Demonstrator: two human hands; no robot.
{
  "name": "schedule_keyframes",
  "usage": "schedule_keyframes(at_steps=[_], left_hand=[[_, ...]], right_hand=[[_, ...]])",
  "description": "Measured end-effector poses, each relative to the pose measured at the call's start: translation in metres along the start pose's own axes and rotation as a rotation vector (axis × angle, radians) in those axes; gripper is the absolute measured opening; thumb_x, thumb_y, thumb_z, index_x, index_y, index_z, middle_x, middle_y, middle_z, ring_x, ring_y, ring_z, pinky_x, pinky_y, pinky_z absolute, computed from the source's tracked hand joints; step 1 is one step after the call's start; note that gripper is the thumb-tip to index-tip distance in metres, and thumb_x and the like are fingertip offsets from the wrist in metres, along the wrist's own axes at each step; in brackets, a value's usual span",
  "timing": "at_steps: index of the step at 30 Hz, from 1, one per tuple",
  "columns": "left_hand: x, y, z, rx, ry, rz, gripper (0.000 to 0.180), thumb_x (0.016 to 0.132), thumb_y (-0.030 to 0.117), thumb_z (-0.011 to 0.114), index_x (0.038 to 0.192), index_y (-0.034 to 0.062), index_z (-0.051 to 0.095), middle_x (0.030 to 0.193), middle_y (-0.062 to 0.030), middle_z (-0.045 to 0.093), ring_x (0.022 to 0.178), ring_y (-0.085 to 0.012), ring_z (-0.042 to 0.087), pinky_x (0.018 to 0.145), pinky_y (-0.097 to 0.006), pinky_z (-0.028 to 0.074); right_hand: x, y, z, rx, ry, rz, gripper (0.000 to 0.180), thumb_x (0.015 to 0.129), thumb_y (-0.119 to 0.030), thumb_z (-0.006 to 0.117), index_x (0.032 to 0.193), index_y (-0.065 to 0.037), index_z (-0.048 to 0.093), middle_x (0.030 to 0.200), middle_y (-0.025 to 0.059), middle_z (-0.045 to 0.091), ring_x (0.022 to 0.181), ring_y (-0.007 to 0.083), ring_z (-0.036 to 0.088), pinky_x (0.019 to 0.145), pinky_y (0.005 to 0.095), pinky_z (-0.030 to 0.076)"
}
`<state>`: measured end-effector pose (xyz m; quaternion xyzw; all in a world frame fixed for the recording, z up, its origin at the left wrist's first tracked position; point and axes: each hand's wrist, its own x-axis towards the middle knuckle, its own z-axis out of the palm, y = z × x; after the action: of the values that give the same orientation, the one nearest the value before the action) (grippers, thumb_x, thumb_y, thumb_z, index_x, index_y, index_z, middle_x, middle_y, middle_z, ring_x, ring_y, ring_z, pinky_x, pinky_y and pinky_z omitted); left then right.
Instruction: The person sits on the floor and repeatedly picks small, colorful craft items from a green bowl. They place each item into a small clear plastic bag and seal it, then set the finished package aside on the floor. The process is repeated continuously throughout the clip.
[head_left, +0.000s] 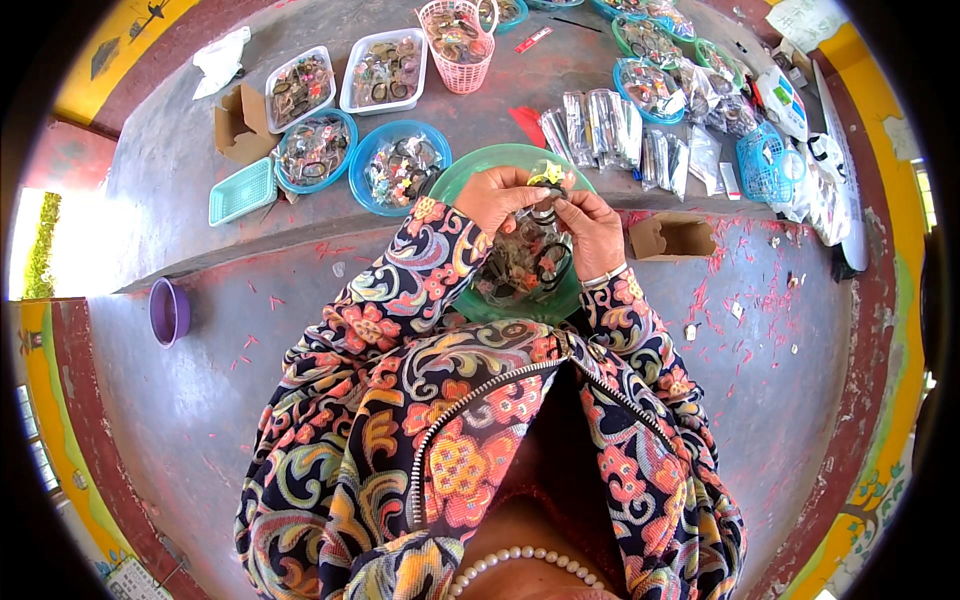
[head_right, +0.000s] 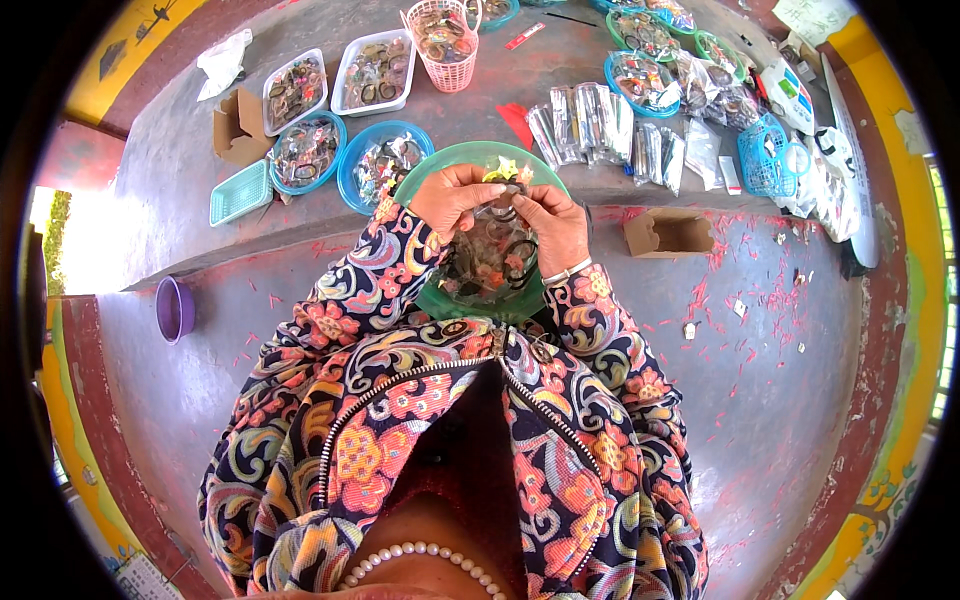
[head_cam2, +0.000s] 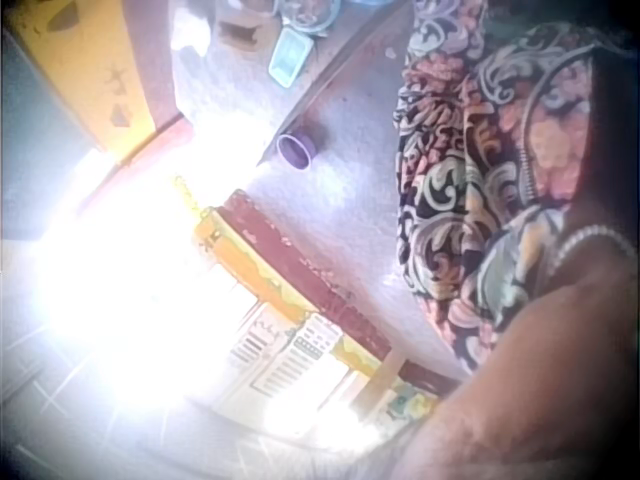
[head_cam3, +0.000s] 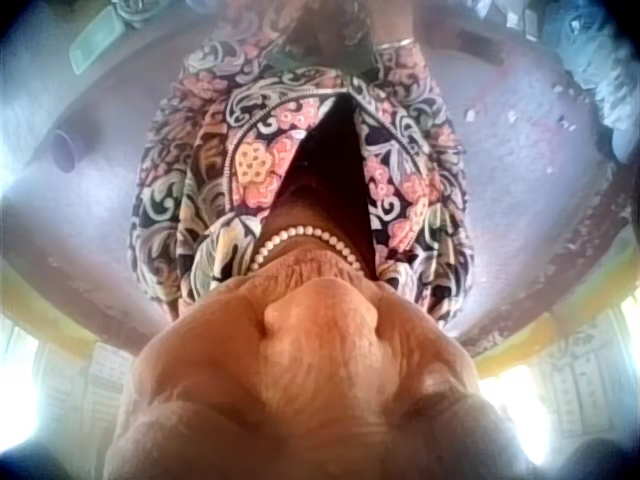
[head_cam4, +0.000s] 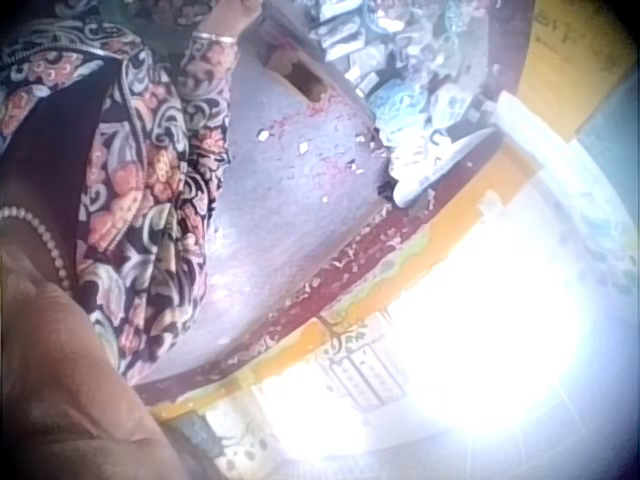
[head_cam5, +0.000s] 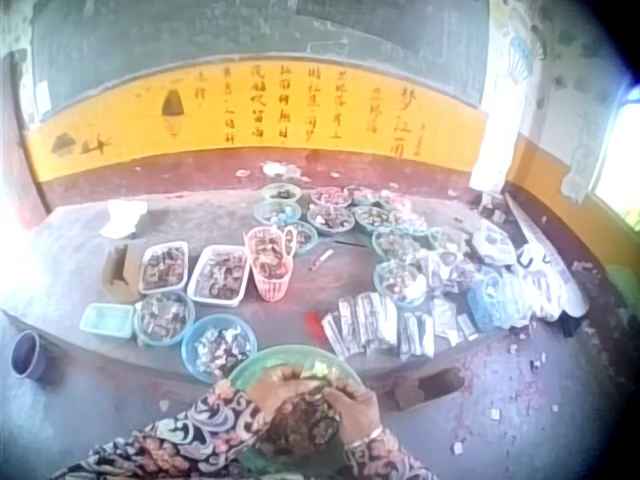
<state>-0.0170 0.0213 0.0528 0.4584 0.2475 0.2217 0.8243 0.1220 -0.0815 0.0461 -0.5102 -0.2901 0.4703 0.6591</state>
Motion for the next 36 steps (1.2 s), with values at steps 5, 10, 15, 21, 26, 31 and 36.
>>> schedule_keyframes(at_steps=[5, 10, 15, 21, 26, 31, 36], left_hand=[[-0.001, 0.003, 0.0, -0.012, 0.101, 0.023, 0.015, 0.077, 0.014, 0.062, 0.087, 0.0029, 0.061, 0.079, -0.0033, 0.062, 0.061, -0.0033, 0.053, 0.039, -0.015, 0.032], [-0.007, 0.008, 0.002, -0.048, 0.144, 0.064, 0.013, 0.077, 0.013, 0.061, 0.085, 0.0034, 0.062, 0.078, -0.0038, 0.063, 0.068, -0.0056, 0.056, 0.042, -0.014, 0.035], [-0.015, 0.021, 0.001, -0.076, 0.074, 0.119, 0.018, 0.081, 0.016, 0.059, 0.093, 0.0031, 0.058, 0.081, -0.0043, 0.063, 0.07, -0.0056, 0.056, 0.043, -0.015, 0.037], [-0.032, 0.061, -0.06, -0.109, 0.321, 0.369, 0.018, 0.082, 0.015, 0.054, 0.095, 0.002, 0.057, 0.086, -0.0065, 0.064, 0.069, -0.0062, 0.058, 0.042, -0.014, 0.037], [-0.065, 0.058, -0.167, 0.014, 0.775, 0.41, 0.019, 0.078, 0.02, 0.06, 0.088, 0.0031, 0.058, 0.077, -0.0024, 0.061, 0.058, -0.0057, 0.051, 0.045, -0.018, 0.037], [-0.078, -0.015, -0.257, -0.011, 1.113, 0.138, 0.027, 0.072, 0.022, 0.068, 0.091, 0.0036, 0.061, 0.072, -0.0015, 0.059, 0.047, -0.0088, 0.048, 0.04, -0.022, 0.037], [-0.05, -0.072, -0.275, 0.045, 1.144, -0.008, 0.031, 0.071, 0.022, 0.07, 0.092, 0.0024, 0.06, 0.06, -0.0007, 0.054, 0.041, -0.009, 0.045, 0.037, -0.023, 0.035]], right_hand=[[-0.005, -0.011, 0.012, -0.414, 0.149, -0.368, 0.026, 0.077, -0.006, 0.061, 0.102, -0.001, 0.055, 0.086, 0.0042, 0.058, 0.072, 0.0098, 0.052, 0.064, 0.0213, 0.042], [-0.006, -0.021, -0.015, -1.061, 0.382, -0.469, 0.042, 0.074, -0.013, 0.064, 0.112, -0.005, 0.05, 0.096, 0.0099, 0.057, 0.088, 0.0176, 0.054, 0.072, 0.0281, 0.044], [-0.005, 0.014, -0.057, -0.539, 0.184, -0.068, 0.033, 0.075, -0.004, 0.058, 0.107, 0.001, 0.053, 0.095, 0.0063, 0.058, 0.085, 0.0126, 0.053, 0.073, 0.0235, 0.042], [-0.014, 0.002, -0.044, -0.443, 0.164, 0.024, 0.026, 0.076, -0.001, 0.054, 0.102, 0.001, 0.056, 0.088, 0.0013, 0.059, 0.076, 0.0074, 0.051, 0.068, 0.021, 0.041], [-0.021, 0.005, -0.042, -0.459, 0.214, -0.007, 0.022, 0.078, -0.004, 0.054, 0.099, 0.0, 0.058, 0.086, 0.0009, 0.059, 0.075, 0.0068, 0.051, 0.067, 0.0207, 0.041], [-0.023, 0.009, -0.052, -0.526, 0.203, -0.051, 0.019, 0.078, -0.004, 0.053, 0.097, 0.0, 0.058, 0.082, -0.0012, 0.057, 0.071, 0.0055, 0.049, 0.064, 0.0205, 0.041], [-0.025, 0.006, -0.047, -0.499, 0.204, -0.047, 0.018, 0.078, -0.004, 0.053, 0.096, 0.0, 0.057, 0.083, -0.0002, 0.057, 0.071, 0.0059, 0.048, 0.064, 0.0208, 0.04]])
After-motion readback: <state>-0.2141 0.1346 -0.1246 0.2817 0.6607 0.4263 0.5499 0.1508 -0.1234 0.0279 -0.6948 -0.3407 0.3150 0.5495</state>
